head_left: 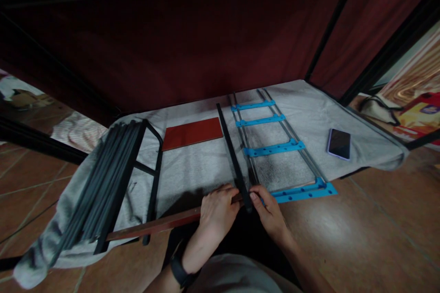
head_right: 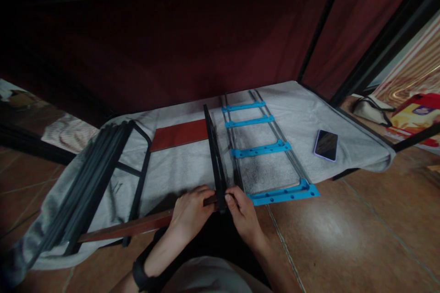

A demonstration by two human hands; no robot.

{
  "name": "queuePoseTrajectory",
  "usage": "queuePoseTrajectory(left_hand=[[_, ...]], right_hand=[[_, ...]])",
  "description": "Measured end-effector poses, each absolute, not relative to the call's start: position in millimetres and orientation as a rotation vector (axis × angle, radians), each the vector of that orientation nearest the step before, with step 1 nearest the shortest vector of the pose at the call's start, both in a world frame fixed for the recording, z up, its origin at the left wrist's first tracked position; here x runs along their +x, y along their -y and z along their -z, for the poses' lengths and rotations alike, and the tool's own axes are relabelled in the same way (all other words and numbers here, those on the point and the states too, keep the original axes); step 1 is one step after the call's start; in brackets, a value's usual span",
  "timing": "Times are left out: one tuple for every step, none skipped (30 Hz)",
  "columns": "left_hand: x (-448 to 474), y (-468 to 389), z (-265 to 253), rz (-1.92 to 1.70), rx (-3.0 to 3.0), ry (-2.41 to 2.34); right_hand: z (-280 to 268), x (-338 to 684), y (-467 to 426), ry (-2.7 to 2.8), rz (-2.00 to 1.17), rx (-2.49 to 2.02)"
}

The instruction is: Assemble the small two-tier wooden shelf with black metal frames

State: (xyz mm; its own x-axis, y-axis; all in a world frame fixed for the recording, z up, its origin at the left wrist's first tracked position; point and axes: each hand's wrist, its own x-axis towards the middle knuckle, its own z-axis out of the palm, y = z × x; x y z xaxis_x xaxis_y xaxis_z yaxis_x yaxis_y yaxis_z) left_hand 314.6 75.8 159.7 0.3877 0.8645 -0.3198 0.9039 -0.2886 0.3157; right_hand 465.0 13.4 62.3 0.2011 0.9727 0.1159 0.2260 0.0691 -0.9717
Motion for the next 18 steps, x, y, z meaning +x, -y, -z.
queuePoseTrajectory(left_hand=[[314.4, -75.6, -159.1, 0.109, 2.21, -1.517], [314.2, -75.3, -158.6, 0.1, 2.208, -1.516], [314.1, -75.2, -158.2, 0.092, 2.206, -1.516], [313.9, -75.1, -157.9, 0.087, 2.205, -1.516], [313.8, -75.1, -157.6, 0.085, 2.207, -1.514], [313.7, -75.2, -157.4, 0.084, 2.21, -1.511], [313.7, -75.3, -157.3, 0.084, 2.214, -1.508], [313.7, -75.4, -157.3, 0.083, 2.217, -1.504], [313.7, -75.5, -157.6, 0.085, 2.215, -1.501], [313.7, -75.6, -158.0, 0.089, 2.209, -1.502], [313.8, -75.6, -158.4, 0.092, 2.202, -1.505], [313.7, -75.7, -158.9, 0.095, 2.195, -1.507], [313.7, -75.7, -159.3, 0.096, 2.191, -1.506], [313.5, -75.8, -159.5, 0.094, 2.191, -1.502], [313.3, -75.9, -159.4, 0.088, 2.194, -1.495], [313.0, -76.0, -158.9, 0.083, 2.2, -1.487], [312.8, -76.0, -158.1, 0.08, 2.206, -1.48], [312.5, -76.1, -157.2, 0.076, 2.211, -1.476]], right_hand=[[-62.7, 464.9, -13.7, 1.254, -0.867, -1.406], [-63.2, 464.7, -13.7, 1.256, -0.869, -1.421], [-63.7, 464.5, -13.3, 1.249, -0.873, -1.429], [-64.0, 464.3, -12.6, 1.234, -0.877, -1.43], [-64.1, 464.1, -11.8, 1.217, -0.878, -1.424], [-64.0, 463.9, -11.2, 1.205, -0.877, -1.413], [-63.8, 463.6, -11.0, 1.202, -0.874, -1.4], [-63.5, 463.2, -11.4, 1.207, -0.87, -1.392], [-63.2, 462.6, -12.2, 1.217, -0.864, -1.392], [-63.0, 461.9, -13.4, 1.229, -0.859, -1.398], [-63.0, 461.3, -14.6, 1.238, -0.856, -1.411], [-63.1, 460.8, -15.6, 1.242, -0.852, -1.427], [-63.3, 460.7, -16.2, 1.239, -0.848, -1.44], [-63.5, 460.9, -16.2, 1.228, -0.844, -1.448], [-63.7, 461.5, -15.8, 1.214, -0.841, -1.448], [-63.7, 462.3, -15.1, 1.202, -0.837, -1.442], [-63.4, 463.0, -14.4, 1.197, -0.833, -1.432], [-63.0, 463.6, -14.1, 1.201, -0.83, -1.42]])
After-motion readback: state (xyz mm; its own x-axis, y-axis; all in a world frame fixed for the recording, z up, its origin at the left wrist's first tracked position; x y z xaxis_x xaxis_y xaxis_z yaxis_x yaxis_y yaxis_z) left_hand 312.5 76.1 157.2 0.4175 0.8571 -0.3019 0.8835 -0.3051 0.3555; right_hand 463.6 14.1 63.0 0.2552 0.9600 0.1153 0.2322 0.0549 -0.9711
